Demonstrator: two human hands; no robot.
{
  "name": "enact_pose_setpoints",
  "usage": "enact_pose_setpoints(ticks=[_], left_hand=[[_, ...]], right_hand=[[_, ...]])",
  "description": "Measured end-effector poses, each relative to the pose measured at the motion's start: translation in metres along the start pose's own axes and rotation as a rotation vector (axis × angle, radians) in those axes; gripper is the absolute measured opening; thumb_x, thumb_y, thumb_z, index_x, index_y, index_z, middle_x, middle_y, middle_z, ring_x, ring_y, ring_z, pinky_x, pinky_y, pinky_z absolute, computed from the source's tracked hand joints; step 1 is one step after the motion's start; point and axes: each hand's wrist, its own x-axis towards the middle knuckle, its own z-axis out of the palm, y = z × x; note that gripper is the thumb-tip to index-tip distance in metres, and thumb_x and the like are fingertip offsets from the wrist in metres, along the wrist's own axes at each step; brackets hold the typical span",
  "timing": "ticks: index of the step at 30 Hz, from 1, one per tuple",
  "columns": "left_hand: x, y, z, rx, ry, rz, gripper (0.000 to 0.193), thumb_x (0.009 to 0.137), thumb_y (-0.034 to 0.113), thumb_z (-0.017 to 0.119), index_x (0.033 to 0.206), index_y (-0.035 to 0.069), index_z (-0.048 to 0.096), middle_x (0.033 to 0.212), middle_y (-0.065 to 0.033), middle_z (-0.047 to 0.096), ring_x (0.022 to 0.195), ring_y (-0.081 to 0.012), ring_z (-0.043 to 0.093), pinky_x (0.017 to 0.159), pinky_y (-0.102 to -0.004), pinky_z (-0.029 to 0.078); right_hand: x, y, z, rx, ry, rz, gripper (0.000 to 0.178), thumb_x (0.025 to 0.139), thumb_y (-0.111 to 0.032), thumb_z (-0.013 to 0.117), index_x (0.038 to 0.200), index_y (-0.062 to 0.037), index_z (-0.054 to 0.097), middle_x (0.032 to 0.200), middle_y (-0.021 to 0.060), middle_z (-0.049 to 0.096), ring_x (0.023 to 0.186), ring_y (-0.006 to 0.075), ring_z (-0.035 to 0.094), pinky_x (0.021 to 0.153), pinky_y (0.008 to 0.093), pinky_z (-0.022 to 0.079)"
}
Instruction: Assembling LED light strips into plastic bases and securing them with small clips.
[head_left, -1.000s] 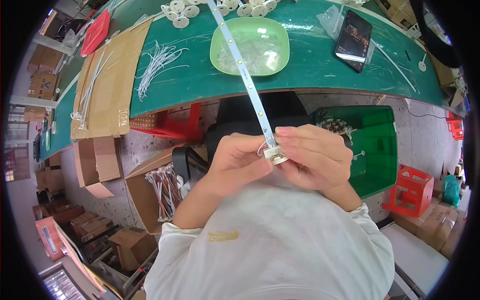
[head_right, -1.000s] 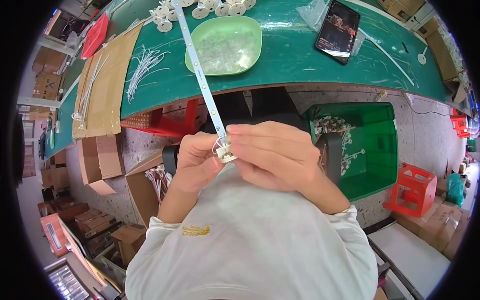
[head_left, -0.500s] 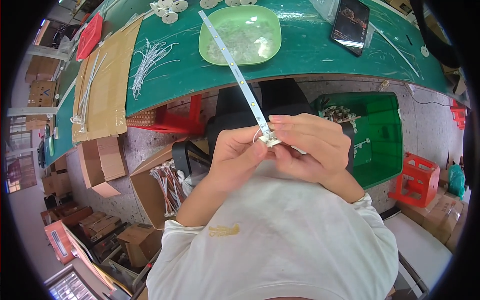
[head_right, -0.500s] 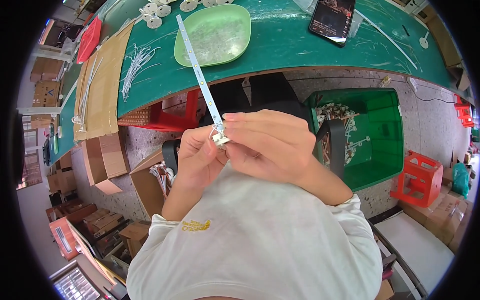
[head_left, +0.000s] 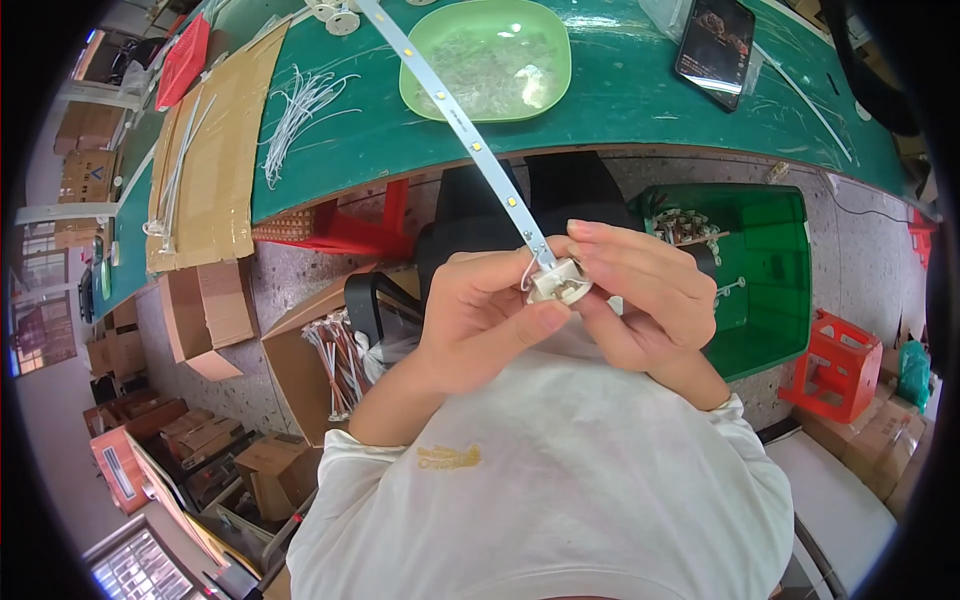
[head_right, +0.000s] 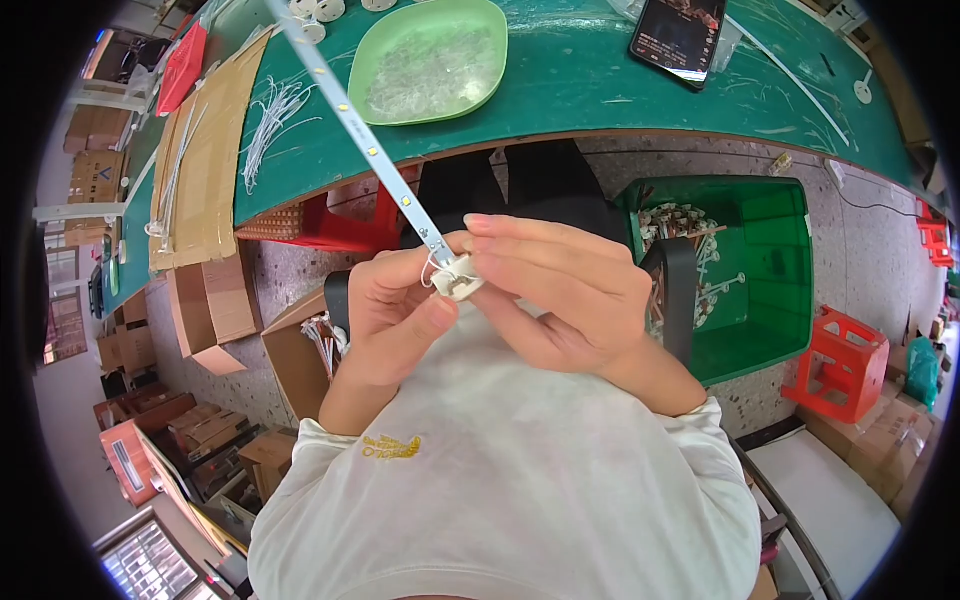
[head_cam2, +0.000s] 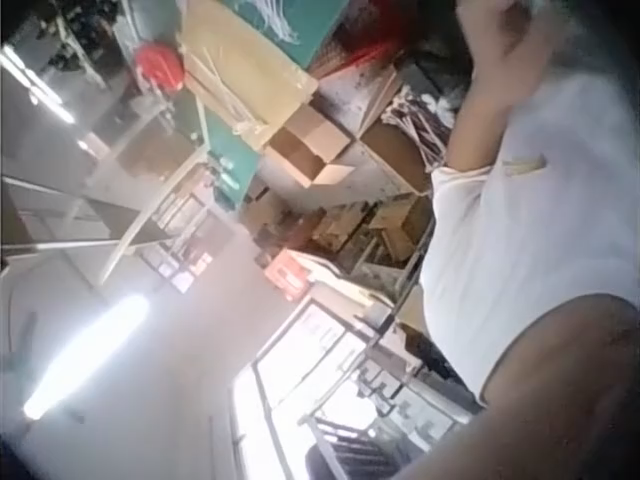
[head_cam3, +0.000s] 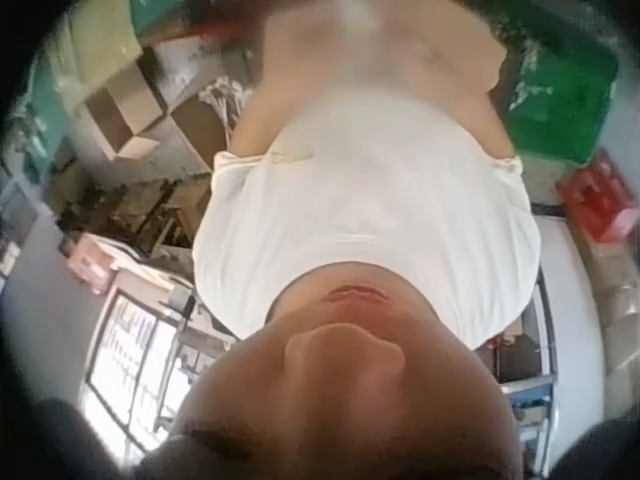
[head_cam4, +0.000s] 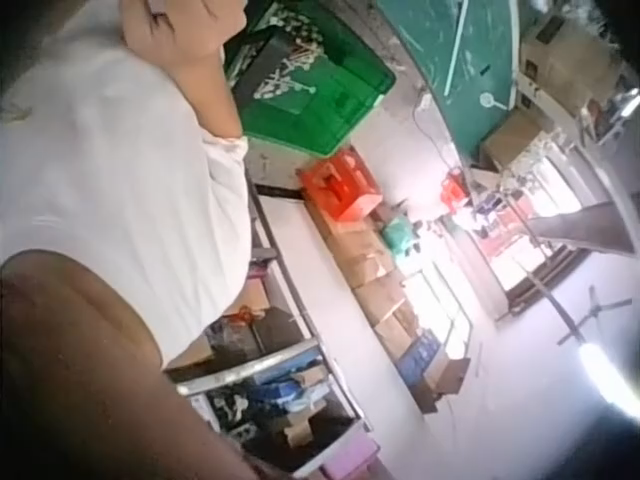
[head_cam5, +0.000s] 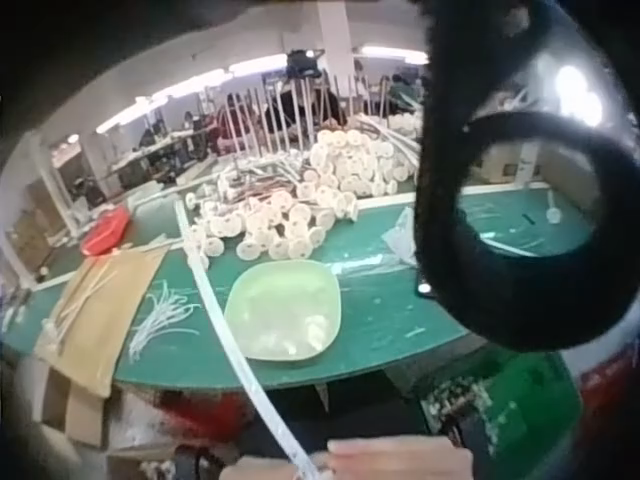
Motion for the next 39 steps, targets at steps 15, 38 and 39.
enact_pose_setpoints(ticks=[15, 38, 39], left_hand=[[0.006, -0.002, -0.021, 0.098, -0.190, -0.048, 0.024, 0.091, 0.002, 0.059, 0.110, -0.011, 0.066, 0.087, -0.0139, 0.070, 0.076, -0.0178, 0.066, 0.068, -0.0267, 0.049], [0.001, -0.021, -0.004, -0.140, 0.052, 0.072, 0.036, 0.081, -0.013, 0.069, 0.116, -0.007, 0.059, 0.111, -0.0150, 0.066, 0.105, -0.0200, 0.066, 0.093, -0.0342, 0.054], [0.000, -0.021, -0.006, -0.140, 0.050, 0.071, 0.036, 0.081, -0.013, 0.069, 0.116, -0.007, 0.059, 0.111, -0.0150, 0.066, 0.105, -0.0200, 0.066, 0.093, -0.0342, 0.054]], right_hand=[[-0.011, 0.019, -0.009, 0.233, -0.040, -0.077, 0.020, 0.066, 0.006, 0.079, 0.084, 0.0059, 0.069, 0.089, 0.0198, 0.070, 0.083, 0.0376, 0.070, 0.057, 0.0377, 0.054], [-0.016, 0.020, -0.020, 0.096, -0.023, -0.075, 0.015, 0.070, 0.009, 0.075, 0.084, 0.0061, 0.069, 0.091, 0.0208, 0.070, 0.080, 0.0365, 0.072, 0.061, 0.0374, 0.058], [-0.014, 0.020, -0.024, 0.178, -0.066, -0.007, 0.015, 0.069, 0.008, 0.075, 0.082, 0.0057, 0.070, 0.091, 0.0204, 0.070, 0.080, 0.0362, 0.072, 0.062, 0.0362, 0.058]])
